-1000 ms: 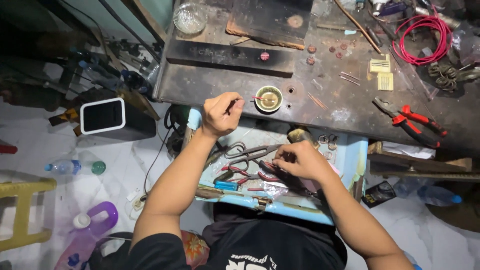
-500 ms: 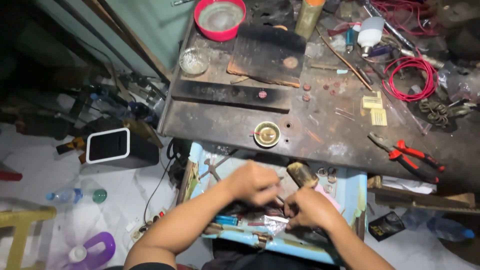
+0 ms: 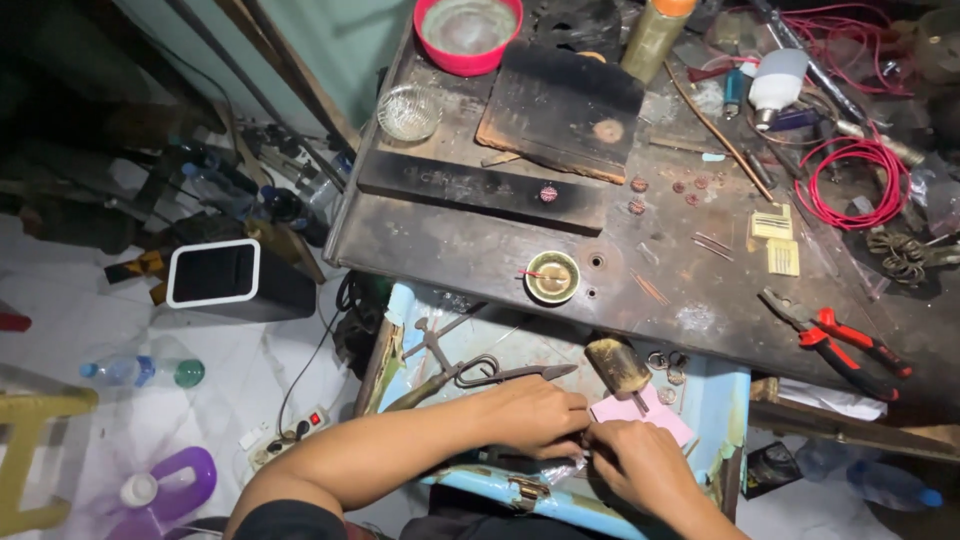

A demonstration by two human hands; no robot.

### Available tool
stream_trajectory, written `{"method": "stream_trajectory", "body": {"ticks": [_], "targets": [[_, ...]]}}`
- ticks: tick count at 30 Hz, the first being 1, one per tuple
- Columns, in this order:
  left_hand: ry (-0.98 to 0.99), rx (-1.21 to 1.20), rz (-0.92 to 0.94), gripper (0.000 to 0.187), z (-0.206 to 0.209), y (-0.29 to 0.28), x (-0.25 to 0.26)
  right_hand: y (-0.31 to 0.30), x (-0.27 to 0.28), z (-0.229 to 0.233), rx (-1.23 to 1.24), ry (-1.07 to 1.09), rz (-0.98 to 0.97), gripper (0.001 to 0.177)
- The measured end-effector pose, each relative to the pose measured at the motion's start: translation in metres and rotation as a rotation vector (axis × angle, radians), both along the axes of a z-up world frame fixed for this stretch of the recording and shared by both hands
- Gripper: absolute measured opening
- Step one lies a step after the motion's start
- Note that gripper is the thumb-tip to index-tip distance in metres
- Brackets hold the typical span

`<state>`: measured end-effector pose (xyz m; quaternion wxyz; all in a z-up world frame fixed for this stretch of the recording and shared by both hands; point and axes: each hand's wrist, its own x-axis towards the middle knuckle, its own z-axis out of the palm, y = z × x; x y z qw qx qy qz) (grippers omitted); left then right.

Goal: Soldering small jewelry components using a torch and pliers on a workbench.

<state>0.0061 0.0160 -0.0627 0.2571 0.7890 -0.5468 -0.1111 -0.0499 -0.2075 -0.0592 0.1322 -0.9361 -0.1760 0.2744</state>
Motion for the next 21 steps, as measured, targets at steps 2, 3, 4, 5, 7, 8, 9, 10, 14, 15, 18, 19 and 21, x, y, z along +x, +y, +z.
{"method": "stream_trajectory", "body": {"ticks": [2,3,4,5,7,8,9,10,14,15,18,19,21], "targets": [[0.023,-0.005,0.009,0.037,0.005,0.0,-0.002,0.0,0.003,0.013,0.03,0.031,-0.01,0.007],[0.047,-0.005,0.01,0.036,0.008,0.0,-0.004,0.0,0.004,0.02,0.065,0.062,-0.028,0.008],[0.051,-0.009,0.013,0.036,0.001,-0.002,-0.004,-0.002,0.003,0.018,0.061,0.066,-0.025,0.008],[0.036,-0.039,-0.022,0.032,-0.005,-0.002,-0.004,-0.002,0.002,0.015,0.031,0.071,0.002,0.009],[0.017,-0.066,-0.058,0.028,-0.009,-0.003,-0.005,-0.005,-0.001,0.007,0.004,0.072,0.029,0.019],[0.044,-0.039,-0.064,0.025,-0.007,-0.004,-0.006,-0.007,-0.002,0.001,-0.024,0.077,0.052,0.025],[0.073,-0.011,-0.073,0.023,-0.006,-0.005,-0.008,-0.008,-0.005,-0.006,-0.051,0.086,0.073,0.033],[0.072,-0.008,-0.075,0.023,0.008,-0.007,-0.006,-0.008,-0.005,-0.008,-0.048,0.084,0.071,0.033],[0.341,0.161,0.022,0.031,0.005,-0.011,-0.009,-0.011,0.002,0.005,0.027,0.128,0.033,0.02],[0.057,0.035,-0.108,0.027,-0.011,-0.009,-0.009,-0.011,0.007,0.013,0.065,0.161,-0.003,0.013],[0.053,-0.212,-0.09,0.022,-0.011,-0.005,-0.001,-0.006,0.026,0.055,0.132,0.237,-0.14,0.019],[0.054,-0.211,-0.092,0.022,0.006,0.001,0.005,-0.009,0.031,0.056,0.132,0.238,-0.141,0.019],[0.272,-0.139,0.042,0.022,0.04,0.012,0.017,-0.015,0.04,0.06,0.547,-0.098,-0.275,0.047]]}}
